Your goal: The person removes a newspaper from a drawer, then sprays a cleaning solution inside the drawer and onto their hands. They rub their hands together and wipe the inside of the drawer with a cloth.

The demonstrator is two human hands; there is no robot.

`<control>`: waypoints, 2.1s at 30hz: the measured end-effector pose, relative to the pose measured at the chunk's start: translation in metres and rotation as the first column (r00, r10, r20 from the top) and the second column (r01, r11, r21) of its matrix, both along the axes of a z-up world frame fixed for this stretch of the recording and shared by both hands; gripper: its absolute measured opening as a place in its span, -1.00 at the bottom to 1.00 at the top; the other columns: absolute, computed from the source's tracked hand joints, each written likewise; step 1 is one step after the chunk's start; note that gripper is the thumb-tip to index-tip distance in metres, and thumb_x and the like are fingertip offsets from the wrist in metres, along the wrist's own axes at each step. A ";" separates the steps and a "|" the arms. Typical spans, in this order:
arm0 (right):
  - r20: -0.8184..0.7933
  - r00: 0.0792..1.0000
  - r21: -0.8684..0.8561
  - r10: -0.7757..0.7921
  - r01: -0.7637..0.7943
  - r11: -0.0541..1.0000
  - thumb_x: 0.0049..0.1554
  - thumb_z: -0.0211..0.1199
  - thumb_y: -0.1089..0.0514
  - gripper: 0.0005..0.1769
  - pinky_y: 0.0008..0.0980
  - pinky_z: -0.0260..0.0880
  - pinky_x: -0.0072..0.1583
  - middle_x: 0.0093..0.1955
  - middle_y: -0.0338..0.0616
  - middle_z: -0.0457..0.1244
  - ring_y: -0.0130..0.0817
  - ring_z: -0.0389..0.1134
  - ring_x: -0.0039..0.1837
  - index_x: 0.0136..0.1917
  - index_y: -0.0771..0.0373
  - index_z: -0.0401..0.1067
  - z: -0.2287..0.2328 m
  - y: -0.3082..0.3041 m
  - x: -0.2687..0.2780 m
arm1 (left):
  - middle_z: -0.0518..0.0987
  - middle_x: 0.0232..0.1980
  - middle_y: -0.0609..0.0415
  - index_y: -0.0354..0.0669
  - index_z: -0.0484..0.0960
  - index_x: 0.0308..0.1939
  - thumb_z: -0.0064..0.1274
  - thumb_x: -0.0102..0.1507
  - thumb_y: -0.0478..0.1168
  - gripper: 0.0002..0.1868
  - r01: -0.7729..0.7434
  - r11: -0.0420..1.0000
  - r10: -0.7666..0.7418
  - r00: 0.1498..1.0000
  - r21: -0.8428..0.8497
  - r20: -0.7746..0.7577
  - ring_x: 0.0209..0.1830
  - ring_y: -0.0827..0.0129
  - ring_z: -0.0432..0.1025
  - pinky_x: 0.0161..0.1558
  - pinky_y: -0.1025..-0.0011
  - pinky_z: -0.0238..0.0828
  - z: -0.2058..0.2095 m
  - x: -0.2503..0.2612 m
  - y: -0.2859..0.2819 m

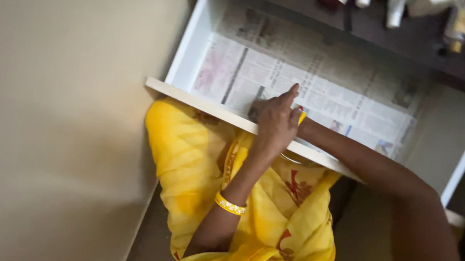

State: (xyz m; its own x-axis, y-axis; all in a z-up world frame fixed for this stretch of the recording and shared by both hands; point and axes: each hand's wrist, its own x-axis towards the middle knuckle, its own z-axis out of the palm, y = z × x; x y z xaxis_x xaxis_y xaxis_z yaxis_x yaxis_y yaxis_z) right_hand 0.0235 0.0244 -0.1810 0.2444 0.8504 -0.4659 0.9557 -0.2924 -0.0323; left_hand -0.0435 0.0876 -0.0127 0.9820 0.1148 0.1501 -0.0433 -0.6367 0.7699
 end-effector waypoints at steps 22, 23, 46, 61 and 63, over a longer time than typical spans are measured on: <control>0.016 0.858 0.552 -0.513 0.420 0.720 0.28 -0.08 -0.26 -0.29 0.12 0.17 0.41 0.54 0.21 0.10 0.20 0.19 0.46 0.49 0.24 0.20 0.097 0.039 0.146 | 0.38 0.44 -0.01 -0.11 -0.09 0.62 0.05 0.31 -0.08 -0.10 0.099 0.995 -0.082 0.908 0.020 -0.410 0.69 0.00 -0.12 0.45 -0.33 -0.09 0.056 0.010 0.005; -0.037 0.818 0.474 -0.574 0.520 0.711 0.31 -0.10 -0.27 -0.30 0.11 0.22 0.37 0.45 0.23 0.17 0.19 0.25 0.39 0.49 0.24 0.24 0.094 0.023 0.154 | 0.29 0.51 -0.05 -0.10 -0.09 0.61 0.06 0.30 -0.09 -0.11 0.097 0.995 -0.080 0.921 0.025 -0.382 0.65 -0.03 -0.12 0.42 -0.34 -0.08 0.056 0.010 0.004; 0.014 0.986 0.312 -0.164 0.151 0.938 0.06 0.18 -0.33 -0.01 0.21 -0.02 0.48 0.59 0.36 -0.07 0.19 -0.10 0.61 0.48 0.45 0.16 0.114 -0.106 0.013 | 0.16 0.58 -0.26 -0.04 -0.17 0.62 0.05 0.32 -0.01 -0.06 0.036 0.990 0.009 0.949 0.138 -0.315 0.63 -0.09 0.01 0.36 -0.31 0.07 0.030 0.010 -0.004; -0.504 0.719 0.490 -0.479 0.694 0.528 0.07 0.25 0.21 -0.69 -0.20 0.50 -0.03 -0.15 0.05 0.44 -0.12 0.49 -0.15 0.09 0.25 0.60 0.116 -0.114 0.075 | 0.08 0.62 -0.19 -0.11 -0.15 0.62 0.10 0.31 -0.14 -0.06 0.003 0.995 0.030 0.946 0.104 -0.321 0.67 -0.08 -0.14 0.34 -0.39 0.07 0.036 0.017 -0.005; -0.732 0.512 0.320 -0.450 0.841 0.436 0.04 0.22 0.22 -0.65 -0.26 0.50 -0.06 -0.18 0.00 0.44 -0.26 0.49 -0.18 0.10 0.29 0.58 0.145 -0.132 0.090 | -0.04 0.68 -0.17 -0.10 -0.14 0.61 0.13 0.29 -0.17 -0.06 -0.031 0.993 0.063 0.951 0.110 -0.304 0.68 -0.02 -0.23 0.36 -0.43 -0.01 0.041 0.017 -0.006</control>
State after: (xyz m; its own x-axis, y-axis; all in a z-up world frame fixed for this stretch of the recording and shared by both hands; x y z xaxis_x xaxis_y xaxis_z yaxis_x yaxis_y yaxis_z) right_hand 0.1134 -0.1078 -0.0360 0.7586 0.6242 -0.1870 0.2380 -0.5325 -0.8123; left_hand -0.0261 0.0814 0.0285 0.9762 0.1622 -0.1437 0.2166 -0.7081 0.6721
